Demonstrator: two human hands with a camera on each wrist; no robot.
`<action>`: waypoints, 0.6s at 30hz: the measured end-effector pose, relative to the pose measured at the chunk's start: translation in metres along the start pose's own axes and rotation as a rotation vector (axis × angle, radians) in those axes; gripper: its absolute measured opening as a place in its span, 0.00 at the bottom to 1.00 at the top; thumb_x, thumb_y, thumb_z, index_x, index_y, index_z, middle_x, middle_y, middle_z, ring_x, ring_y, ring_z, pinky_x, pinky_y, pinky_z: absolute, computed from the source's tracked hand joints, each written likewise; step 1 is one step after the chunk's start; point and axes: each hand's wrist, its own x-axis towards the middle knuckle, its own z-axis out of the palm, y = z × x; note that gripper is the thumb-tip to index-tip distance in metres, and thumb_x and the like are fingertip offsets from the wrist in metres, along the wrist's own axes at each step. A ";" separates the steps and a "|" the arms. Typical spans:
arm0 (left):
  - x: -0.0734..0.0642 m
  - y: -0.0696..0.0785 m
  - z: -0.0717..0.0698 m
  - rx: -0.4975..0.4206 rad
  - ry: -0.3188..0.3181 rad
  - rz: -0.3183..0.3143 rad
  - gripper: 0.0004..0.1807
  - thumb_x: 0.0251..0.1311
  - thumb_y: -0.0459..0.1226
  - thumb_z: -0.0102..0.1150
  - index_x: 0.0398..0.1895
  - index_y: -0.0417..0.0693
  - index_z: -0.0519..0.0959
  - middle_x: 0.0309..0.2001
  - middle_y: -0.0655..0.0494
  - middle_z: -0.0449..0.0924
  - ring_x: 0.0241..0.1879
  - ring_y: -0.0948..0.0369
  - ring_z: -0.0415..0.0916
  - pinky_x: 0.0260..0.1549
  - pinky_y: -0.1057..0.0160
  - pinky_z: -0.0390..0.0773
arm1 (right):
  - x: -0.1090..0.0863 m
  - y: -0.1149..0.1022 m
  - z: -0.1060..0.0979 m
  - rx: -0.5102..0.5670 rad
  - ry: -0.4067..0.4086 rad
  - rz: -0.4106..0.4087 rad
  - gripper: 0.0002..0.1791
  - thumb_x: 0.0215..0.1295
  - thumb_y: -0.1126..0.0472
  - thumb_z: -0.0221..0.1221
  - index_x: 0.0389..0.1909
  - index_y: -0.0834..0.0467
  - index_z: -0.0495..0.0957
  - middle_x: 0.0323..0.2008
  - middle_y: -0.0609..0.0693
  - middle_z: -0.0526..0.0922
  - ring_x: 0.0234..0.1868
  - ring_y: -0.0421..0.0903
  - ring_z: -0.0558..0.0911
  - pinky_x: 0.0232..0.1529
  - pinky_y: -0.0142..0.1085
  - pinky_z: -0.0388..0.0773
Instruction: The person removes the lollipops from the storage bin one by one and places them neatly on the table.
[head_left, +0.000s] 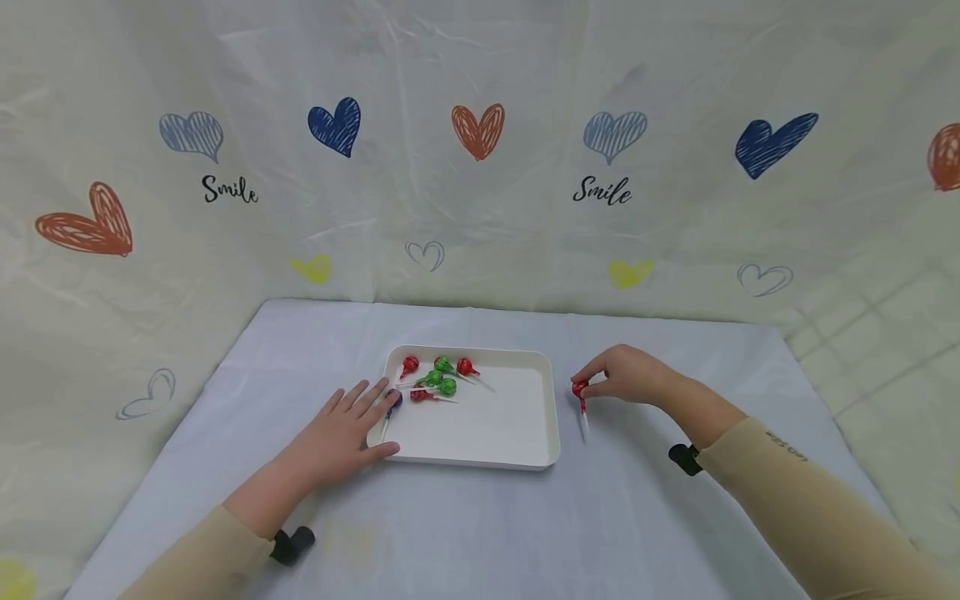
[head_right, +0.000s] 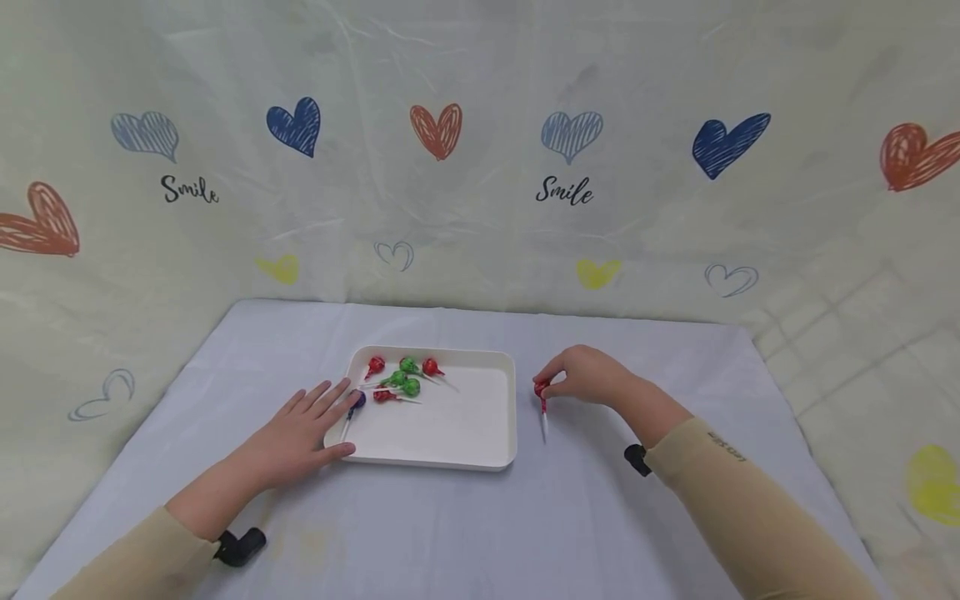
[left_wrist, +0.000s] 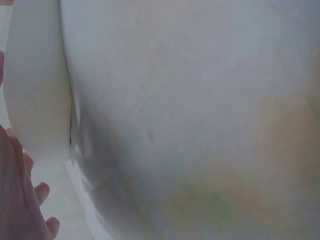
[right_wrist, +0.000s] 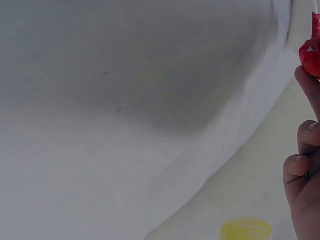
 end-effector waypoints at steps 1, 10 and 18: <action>0.000 0.000 0.000 0.002 -0.001 0.000 0.51 0.60 0.70 0.49 0.80 0.58 0.48 0.80 0.54 0.42 0.77 0.45 0.39 0.72 0.37 0.42 | 0.002 0.001 0.004 -0.005 -0.008 0.005 0.15 0.60 0.53 0.69 0.48 0.47 0.88 0.46 0.42 0.87 0.49 0.46 0.81 0.46 0.41 0.78; 0.000 0.001 0.000 -0.004 -0.008 0.008 0.51 0.60 0.70 0.49 0.80 0.57 0.49 0.80 0.53 0.42 0.78 0.45 0.39 0.72 0.38 0.41 | 0.013 0.004 0.025 -0.064 -0.040 -0.046 0.12 0.61 0.55 0.68 0.46 0.45 0.89 0.43 0.39 0.87 0.48 0.43 0.82 0.51 0.45 0.79; 0.001 0.000 0.003 -0.001 0.006 0.010 0.51 0.60 0.70 0.49 0.80 0.58 0.50 0.80 0.53 0.43 0.77 0.46 0.41 0.72 0.38 0.43 | 0.015 0.003 0.029 -0.061 -0.025 -0.038 0.12 0.61 0.54 0.68 0.46 0.46 0.88 0.44 0.41 0.86 0.43 0.41 0.80 0.46 0.41 0.79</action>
